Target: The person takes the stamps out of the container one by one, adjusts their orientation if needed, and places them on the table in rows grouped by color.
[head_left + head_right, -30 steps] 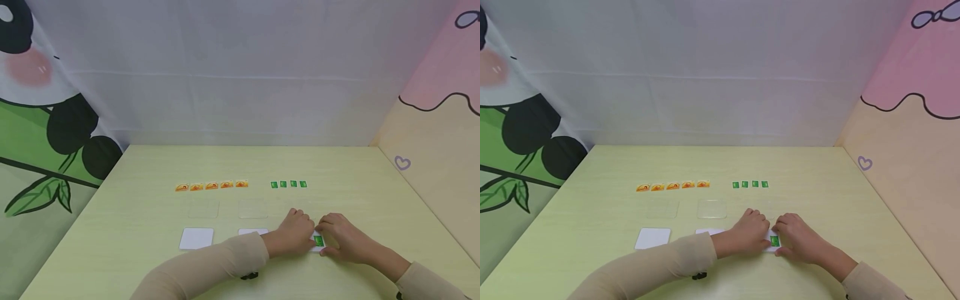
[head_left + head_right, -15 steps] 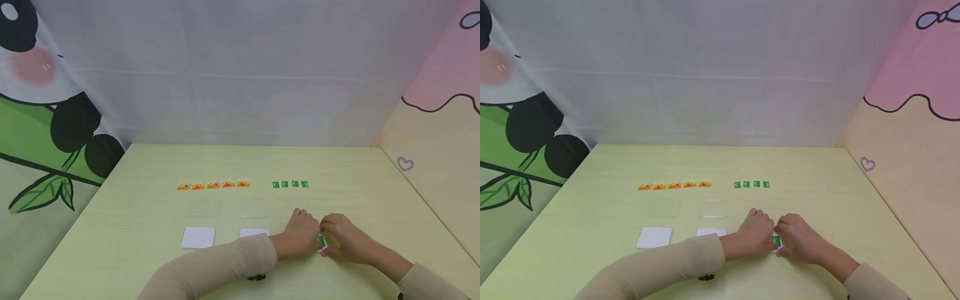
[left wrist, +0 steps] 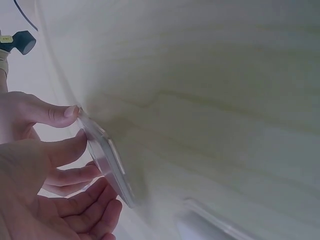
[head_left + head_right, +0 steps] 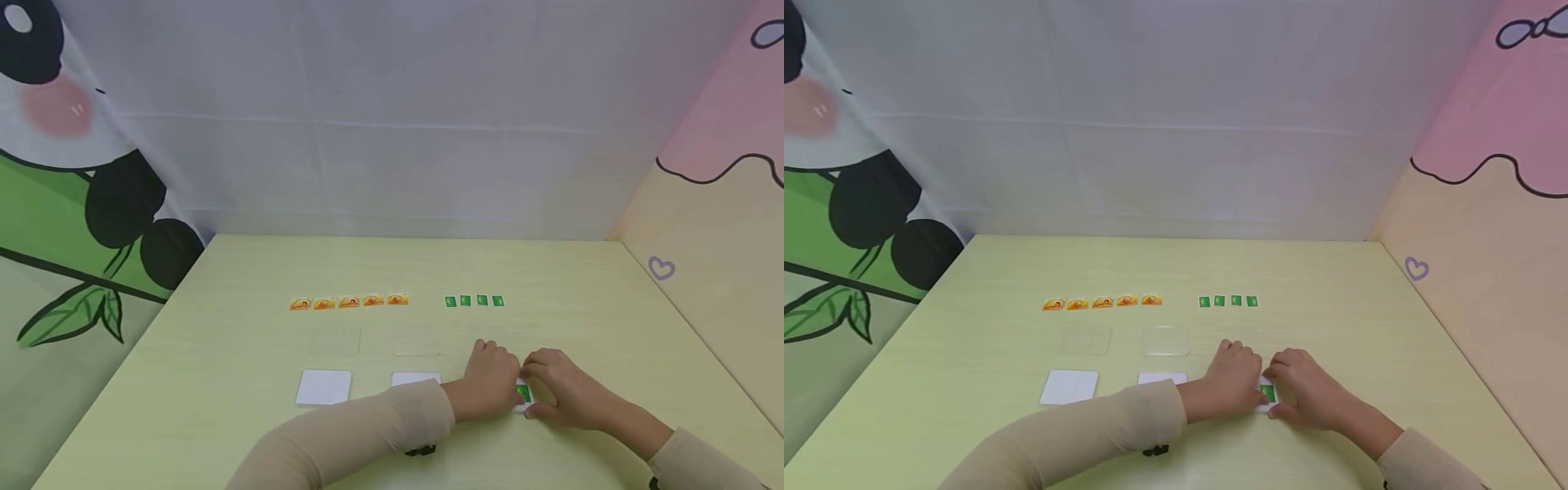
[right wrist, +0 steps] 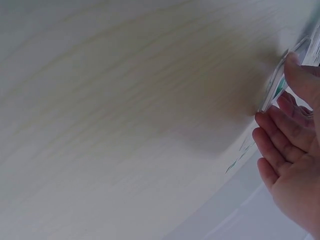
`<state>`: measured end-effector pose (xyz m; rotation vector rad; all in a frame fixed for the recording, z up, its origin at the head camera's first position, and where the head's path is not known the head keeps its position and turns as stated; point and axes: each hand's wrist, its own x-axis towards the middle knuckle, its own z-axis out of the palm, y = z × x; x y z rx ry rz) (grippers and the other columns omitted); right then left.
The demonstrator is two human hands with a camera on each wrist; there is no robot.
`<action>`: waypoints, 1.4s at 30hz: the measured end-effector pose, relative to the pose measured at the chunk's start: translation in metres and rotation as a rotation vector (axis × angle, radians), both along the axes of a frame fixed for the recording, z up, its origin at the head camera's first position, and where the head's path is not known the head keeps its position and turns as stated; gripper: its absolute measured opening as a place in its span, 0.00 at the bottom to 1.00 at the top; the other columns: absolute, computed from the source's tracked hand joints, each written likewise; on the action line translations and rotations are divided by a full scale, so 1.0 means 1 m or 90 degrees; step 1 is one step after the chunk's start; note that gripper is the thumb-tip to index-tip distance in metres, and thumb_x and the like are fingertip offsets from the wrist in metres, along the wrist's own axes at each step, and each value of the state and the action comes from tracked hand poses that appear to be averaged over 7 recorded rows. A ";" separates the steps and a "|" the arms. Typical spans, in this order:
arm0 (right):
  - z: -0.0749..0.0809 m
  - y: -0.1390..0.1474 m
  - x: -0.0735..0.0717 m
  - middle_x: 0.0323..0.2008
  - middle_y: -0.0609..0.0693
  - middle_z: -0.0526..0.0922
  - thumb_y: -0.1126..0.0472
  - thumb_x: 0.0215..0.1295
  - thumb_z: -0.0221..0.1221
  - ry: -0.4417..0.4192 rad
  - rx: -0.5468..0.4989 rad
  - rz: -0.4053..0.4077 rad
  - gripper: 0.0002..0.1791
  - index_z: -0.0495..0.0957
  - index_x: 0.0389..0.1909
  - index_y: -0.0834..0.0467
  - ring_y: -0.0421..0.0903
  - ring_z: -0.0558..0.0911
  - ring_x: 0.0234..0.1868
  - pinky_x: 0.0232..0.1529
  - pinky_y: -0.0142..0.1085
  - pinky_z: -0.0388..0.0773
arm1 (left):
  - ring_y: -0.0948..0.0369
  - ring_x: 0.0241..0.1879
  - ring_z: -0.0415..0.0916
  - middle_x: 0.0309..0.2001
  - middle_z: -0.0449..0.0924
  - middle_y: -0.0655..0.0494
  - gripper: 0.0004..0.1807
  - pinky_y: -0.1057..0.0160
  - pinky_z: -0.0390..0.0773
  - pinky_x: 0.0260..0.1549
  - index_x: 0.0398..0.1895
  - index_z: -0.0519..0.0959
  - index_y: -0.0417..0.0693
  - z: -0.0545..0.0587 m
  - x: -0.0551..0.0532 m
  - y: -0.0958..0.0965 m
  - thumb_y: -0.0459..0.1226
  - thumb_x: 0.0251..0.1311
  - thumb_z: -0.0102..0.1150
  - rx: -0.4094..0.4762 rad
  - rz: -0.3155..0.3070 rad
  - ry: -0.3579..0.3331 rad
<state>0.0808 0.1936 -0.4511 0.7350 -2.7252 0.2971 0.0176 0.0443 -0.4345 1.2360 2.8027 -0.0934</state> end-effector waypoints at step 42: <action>0.001 0.002 -0.004 0.36 0.38 0.79 0.48 0.36 0.76 -0.014 -0.008 0.002 0.25 0.80 0.36 0.54 0.38 0.75 0.40 0.47 0.43 0.72 | 0.65 0.33 0.66 0.29 0.77 0.68 0.13 0.66 0.62 0.42 0.36 0.81 0.64 0.004 0.005 0.006 0.56 0.52 0.65 -0.004 0.013 0.018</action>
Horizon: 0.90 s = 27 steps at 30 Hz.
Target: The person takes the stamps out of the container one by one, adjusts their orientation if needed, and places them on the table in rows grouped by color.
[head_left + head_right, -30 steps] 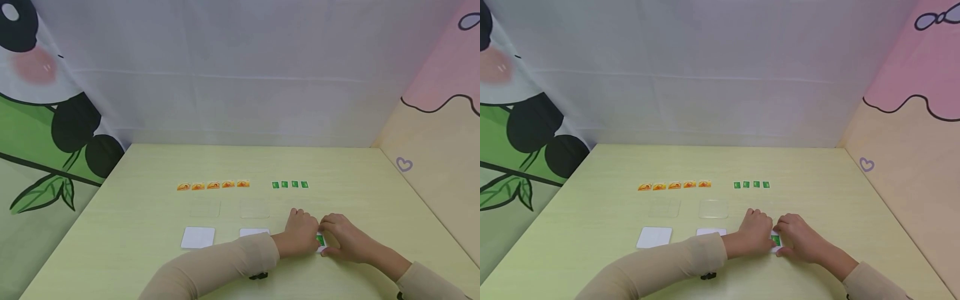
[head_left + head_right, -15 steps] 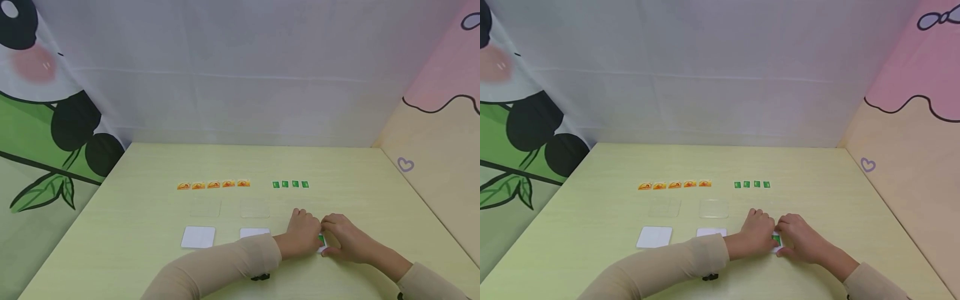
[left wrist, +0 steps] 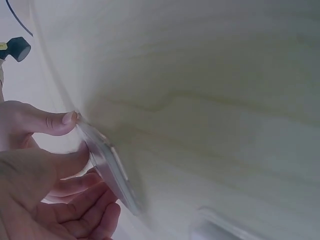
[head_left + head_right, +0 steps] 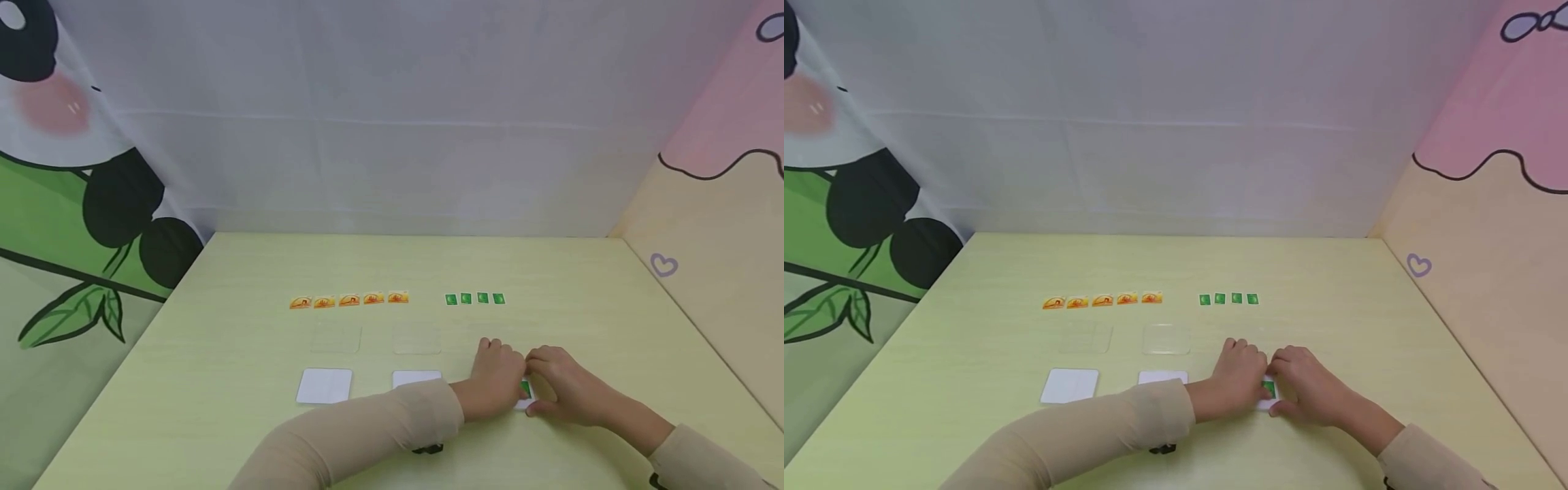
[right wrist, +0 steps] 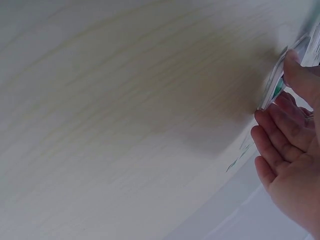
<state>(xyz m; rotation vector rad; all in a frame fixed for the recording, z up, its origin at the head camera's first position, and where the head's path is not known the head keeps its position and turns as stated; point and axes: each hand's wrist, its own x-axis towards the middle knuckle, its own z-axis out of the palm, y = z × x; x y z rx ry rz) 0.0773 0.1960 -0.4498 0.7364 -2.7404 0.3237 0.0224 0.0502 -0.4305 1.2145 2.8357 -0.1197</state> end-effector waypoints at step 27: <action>0.006 -0.002 0.001 0.37 0.41 0.81 0.50 0.39 0.76 -0.072 0.001 -0.026 0.24 0.81 0.37 0.56 0.40 0.77 0.41 0.47 0.43 0.74 | 0.65 0.32 0.66 0.28 0.78 0.68 0.11 0.67 0.62 0.42 0.37 0.82 0.65 0.003 -0.002 -0.001 0.54 0.55 0.64 -0.008 0.025 -0.019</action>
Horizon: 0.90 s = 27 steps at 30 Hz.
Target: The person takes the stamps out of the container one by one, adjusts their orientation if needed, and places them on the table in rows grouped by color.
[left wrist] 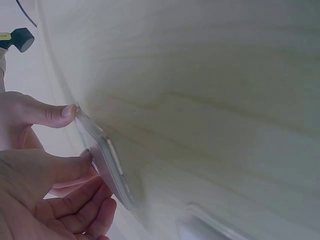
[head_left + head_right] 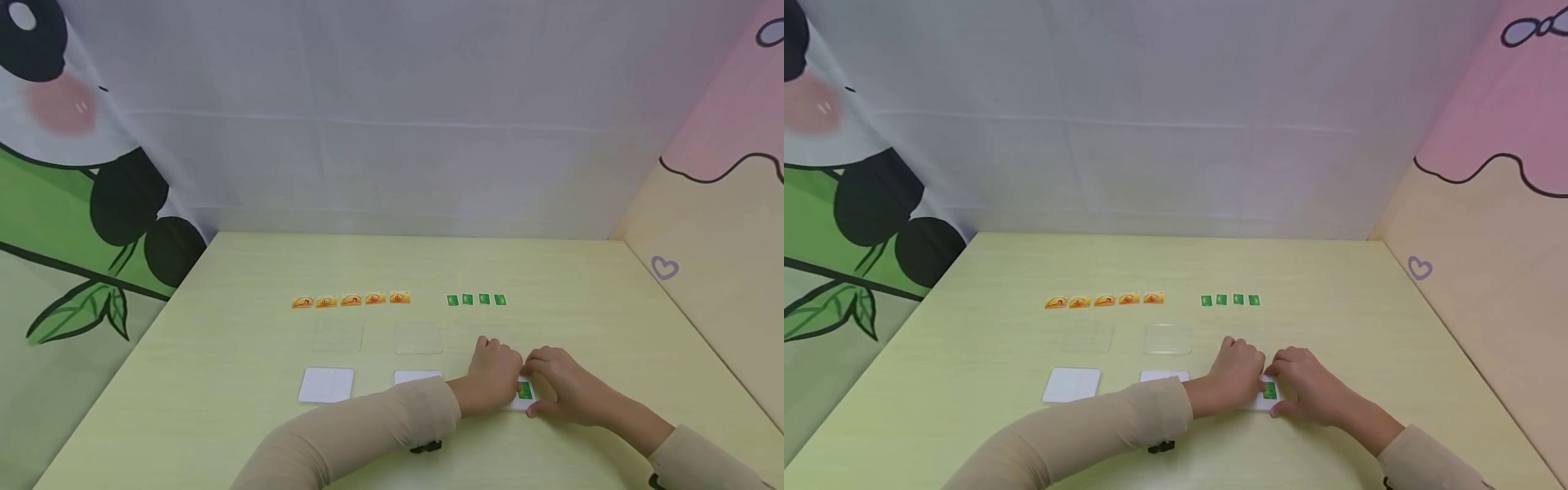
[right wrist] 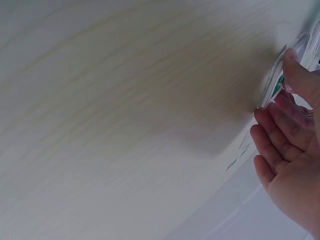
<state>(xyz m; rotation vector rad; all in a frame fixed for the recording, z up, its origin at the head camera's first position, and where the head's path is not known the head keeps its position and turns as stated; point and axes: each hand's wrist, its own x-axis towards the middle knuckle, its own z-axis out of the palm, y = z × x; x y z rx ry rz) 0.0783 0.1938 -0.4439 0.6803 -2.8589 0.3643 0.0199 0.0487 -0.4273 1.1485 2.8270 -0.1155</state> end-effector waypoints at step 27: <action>-0.003 0.003 -0.001 0.35 0.39 0.80 0.49 0.36 0.77 0.056 -0.017 0.028 0.25 0.80 0.35 0.53 0.38 0.75 0.39 0.44 0.42 0.73 | 0.66 0.32 0.67 0.28 0.77 0.69 0.15 0.66 0.61 0.41 0.36 0.82 0.66 -0.004 0.003 -0.003 0.59 0.50 0.65 0.016 -0.048 0.019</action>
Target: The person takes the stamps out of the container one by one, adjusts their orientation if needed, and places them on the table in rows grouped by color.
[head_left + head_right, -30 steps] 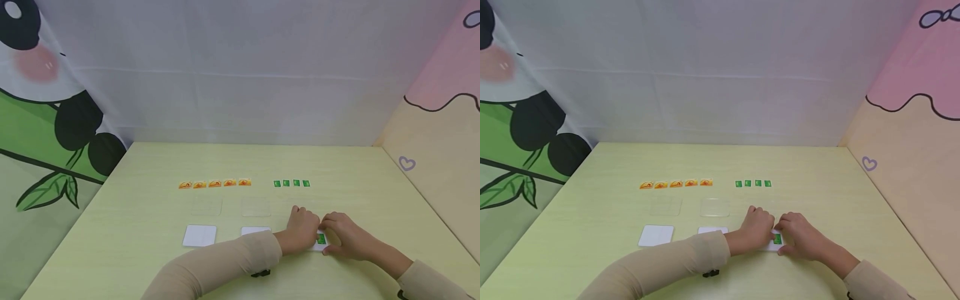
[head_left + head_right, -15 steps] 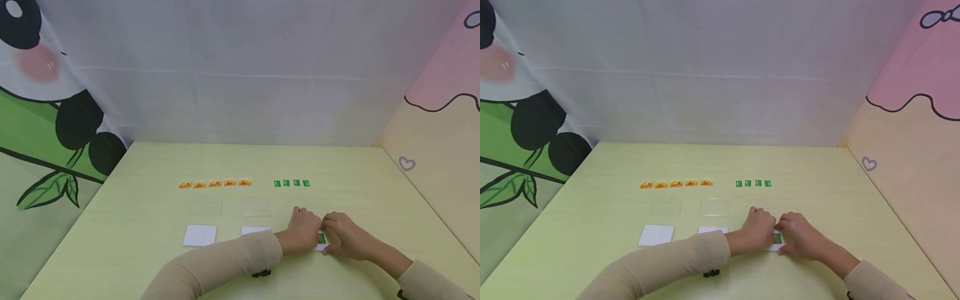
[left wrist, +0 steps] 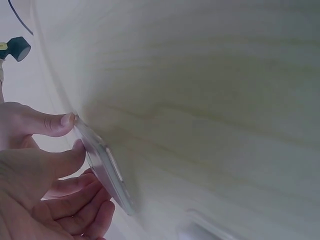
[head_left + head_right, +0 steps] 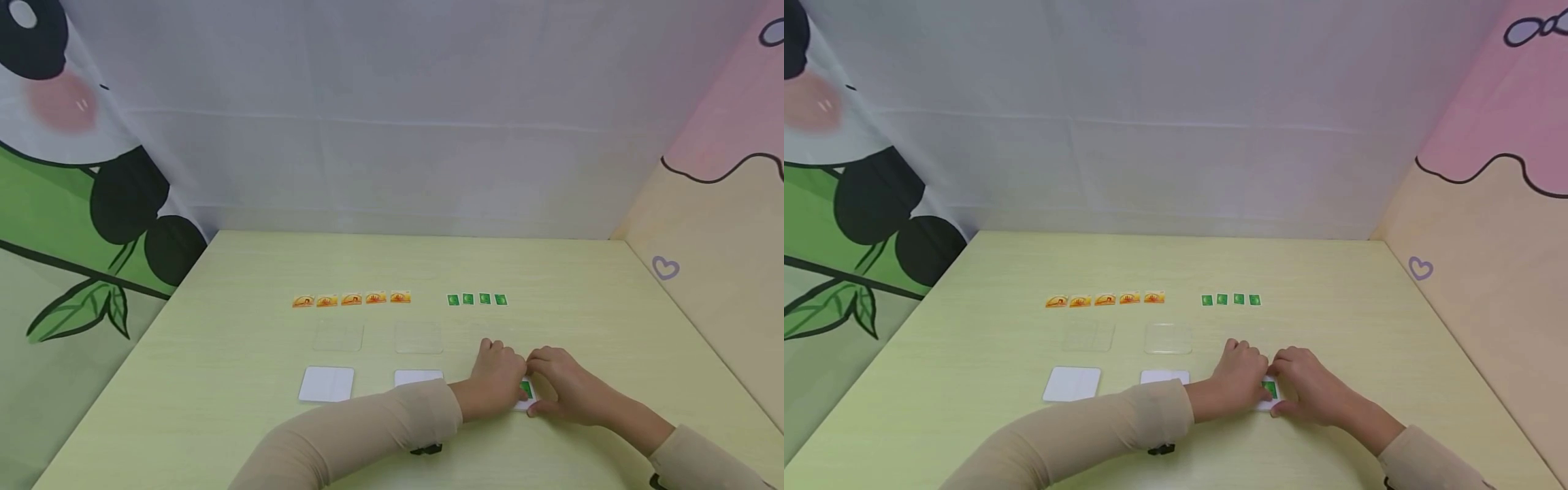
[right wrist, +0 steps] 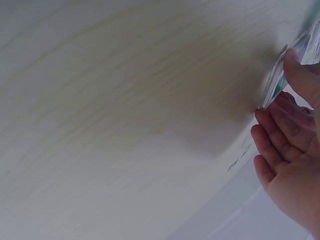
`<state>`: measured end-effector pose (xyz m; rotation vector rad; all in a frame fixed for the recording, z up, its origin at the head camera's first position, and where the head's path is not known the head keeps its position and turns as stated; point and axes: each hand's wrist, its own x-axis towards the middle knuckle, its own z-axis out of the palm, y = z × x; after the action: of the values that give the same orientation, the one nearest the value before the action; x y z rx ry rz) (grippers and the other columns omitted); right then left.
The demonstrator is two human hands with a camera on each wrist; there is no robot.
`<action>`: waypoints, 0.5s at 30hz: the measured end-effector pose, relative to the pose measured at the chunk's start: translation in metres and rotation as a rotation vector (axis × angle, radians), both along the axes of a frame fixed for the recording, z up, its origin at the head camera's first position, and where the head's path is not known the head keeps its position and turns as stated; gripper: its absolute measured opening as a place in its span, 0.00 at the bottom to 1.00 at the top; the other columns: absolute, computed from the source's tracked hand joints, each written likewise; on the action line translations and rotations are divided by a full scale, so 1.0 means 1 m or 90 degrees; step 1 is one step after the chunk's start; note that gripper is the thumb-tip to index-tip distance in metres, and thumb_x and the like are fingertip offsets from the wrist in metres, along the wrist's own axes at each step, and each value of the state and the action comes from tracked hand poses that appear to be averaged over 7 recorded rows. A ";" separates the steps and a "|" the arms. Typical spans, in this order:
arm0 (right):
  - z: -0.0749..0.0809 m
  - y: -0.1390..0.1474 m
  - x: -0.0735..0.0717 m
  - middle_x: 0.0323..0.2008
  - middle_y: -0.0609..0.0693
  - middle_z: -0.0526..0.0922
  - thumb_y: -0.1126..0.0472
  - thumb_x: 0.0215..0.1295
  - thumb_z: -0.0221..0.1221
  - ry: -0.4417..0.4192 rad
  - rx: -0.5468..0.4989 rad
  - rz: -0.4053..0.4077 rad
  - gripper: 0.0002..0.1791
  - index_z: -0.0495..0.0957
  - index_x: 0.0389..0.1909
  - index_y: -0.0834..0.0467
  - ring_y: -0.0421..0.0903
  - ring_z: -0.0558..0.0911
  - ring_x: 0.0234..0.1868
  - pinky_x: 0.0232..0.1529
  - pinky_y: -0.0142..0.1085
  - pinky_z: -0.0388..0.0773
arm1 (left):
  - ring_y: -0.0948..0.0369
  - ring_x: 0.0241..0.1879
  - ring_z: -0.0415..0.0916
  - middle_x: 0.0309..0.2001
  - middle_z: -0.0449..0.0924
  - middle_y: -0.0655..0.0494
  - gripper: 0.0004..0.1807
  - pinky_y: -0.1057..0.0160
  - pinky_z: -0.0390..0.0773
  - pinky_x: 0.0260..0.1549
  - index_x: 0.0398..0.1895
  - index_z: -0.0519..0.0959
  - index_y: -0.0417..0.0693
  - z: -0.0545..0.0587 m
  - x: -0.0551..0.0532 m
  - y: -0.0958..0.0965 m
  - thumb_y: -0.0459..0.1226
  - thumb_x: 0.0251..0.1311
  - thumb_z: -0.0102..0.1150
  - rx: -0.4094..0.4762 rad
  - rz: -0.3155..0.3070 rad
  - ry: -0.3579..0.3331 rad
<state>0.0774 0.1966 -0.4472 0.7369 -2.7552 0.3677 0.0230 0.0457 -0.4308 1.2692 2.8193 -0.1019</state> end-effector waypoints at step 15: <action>0.001 -0.002 0.002 0.39 0.42 0.81 0.52 0.39 0.76 -0.107 -0.045 -0.072 0.24 0.81 0.39 0.55 0.45 0.77 0.43 0.48 0.44 0.76 | 0.65 0.32 0.65 0.29 0.79 0.68 0.15 0.66 0.62 0.43 0.40 0.83 0.66 -0.003 -0.001 0.004 0.55 0.50 0.67 0.011 0.033 -0.017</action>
<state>0.0793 0.1948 -0.4460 0.5532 -2.9074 0.5215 0.0219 0.0498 -0.4341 1.1908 2.8343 -0.0598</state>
